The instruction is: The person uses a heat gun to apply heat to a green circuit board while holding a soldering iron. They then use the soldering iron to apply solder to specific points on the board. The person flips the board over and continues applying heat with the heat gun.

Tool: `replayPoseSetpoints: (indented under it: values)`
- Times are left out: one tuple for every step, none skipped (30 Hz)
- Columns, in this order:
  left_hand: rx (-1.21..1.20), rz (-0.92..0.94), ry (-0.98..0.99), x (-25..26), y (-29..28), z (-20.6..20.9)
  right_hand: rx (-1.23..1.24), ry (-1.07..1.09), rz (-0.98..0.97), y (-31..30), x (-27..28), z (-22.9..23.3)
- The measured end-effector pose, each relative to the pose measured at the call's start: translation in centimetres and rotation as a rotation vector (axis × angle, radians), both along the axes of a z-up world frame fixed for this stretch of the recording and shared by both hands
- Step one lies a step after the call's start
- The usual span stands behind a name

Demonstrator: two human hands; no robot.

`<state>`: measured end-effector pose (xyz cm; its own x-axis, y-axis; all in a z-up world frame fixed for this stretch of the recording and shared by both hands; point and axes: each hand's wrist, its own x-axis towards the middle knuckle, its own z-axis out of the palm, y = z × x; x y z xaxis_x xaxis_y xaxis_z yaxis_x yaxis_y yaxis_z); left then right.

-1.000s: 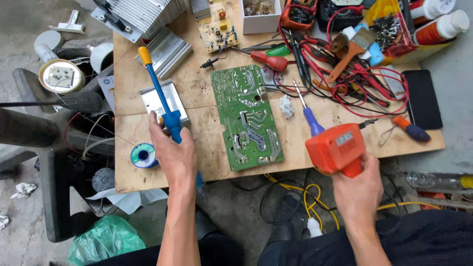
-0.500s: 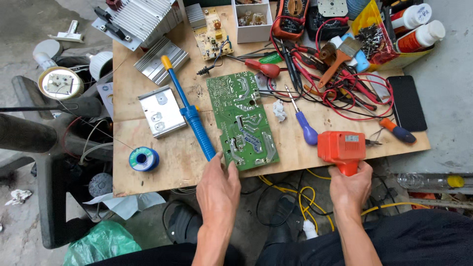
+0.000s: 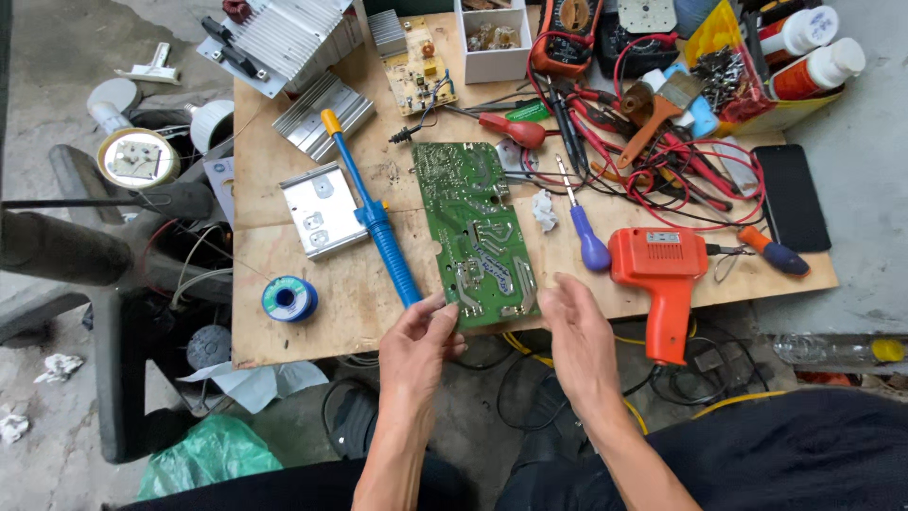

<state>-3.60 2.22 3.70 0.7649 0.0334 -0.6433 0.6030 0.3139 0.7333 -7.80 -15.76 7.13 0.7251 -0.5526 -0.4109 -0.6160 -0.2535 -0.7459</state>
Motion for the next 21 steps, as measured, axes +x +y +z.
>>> replayPoseSetpoints:
  values:
    - [0.006,-0.021,0.002,0.0,0.1,0.1,0.172,-0.038,-0.064,0.1,0.5,-1.3]
    - [0.012,-0.042,0.005,0.1,0.2,0.1,0.343,-0.075,-0.128,0.3,1.0,-2.6]
    - [0.011,-0.038,0.003,0.3,0.4,0.2,0.342,-0.076,-0.124,0.2,1.1,-2.8]
    - [0.016,-0.061,0.03,0.5,0.5,0.4,0.421,-0.113,-0.183,0.0,1.3,-3.0]
    - [0.023,-0.087,0.062,0.6,0.7,0.6,0.5,-0.146,-0.247,-0.1,1.2,-3.2]
    - [0.022,-0.087,0.066,0.4,0.7,0.1,0.499,-0.142,-0.247,-0.3,1.1,-3.3]
    - [-0.02,-0.126,0.063,0.4,0.7,-0.4,0.542,-0.164,-0.29,-0.5,1.1,-3.5]
    - [-0.063,-0.165,0.059,0.5,0.7,-0.8,0.584,-0.186,-0.333,-0.8,1.2,-3.7]
    - [-0.064,-0.166,0.06,0.4,0.6,-2.1,0.584,-0.185,-0.335,-0.8,1.2,-3.8]
    - [-0.127,-0.136,0.08,0.3,0.5,-3.3,0.615,-0.195,-0.351,-0.9,1.2,-3.9]
    - [-0.191,-0.106,0.101,0.1,0.4,-4.6,0.646,-0.204,-0.369,-1.0,1.1,-3.9]
    - [-0.191,-0.109,0.102,0.0,0.3,-4.2,0.645,-0.203,-0.371,-0.9,0.9,-4.0]
    - [-0.244,-0.129,0.096,0.0,0.2,-3.8,0.63,-0.228,-0.363,-0.7,0.9,-4.0]
    - [-0.296,-0.149,0.09,-0.1,0.2,-3.3,0.615,-0.252,-0.354,-0.5,0.9,-4.1]
    - [-0.295,-0.148,0.088,0.0,0.1,-2.9,0.616,-0.254,-0.353,-0.3,1.1,-3.8]
    - [-0.313,-0.128,0.094,0.0,0.0,-2.5,0.696,-0.294,-0.394,-0.1,1.3,-3.5]
    - [-0.333,-0.112,0.105,-0.2,-0.2,-2.2,0.772,-0.334,-0.438,0.0,1.2,-3.2]
    - [-0.335,-0.114,0.106,-0.5,-0.5,-1.9,0.77,-0.334,-0.441,-0.3,1.3,-2.9]
    - [-0.35,-0.11,0.063,-0.6,-0.6,-1.7,0.786,-0.317,-0.489,-0.4,1.5,-2.6]
    - [-0.365,-0.107,0.021,-0.7,-0.7,-1.5,0.802,-0.3,-0.537,-0.5,1.7,-2.3]
    - [-0.363,-0.104,0.019,-0.8,-0.7,-1.0,0.805,-0.298,-0.534,-1.5,1.7,-3.8]
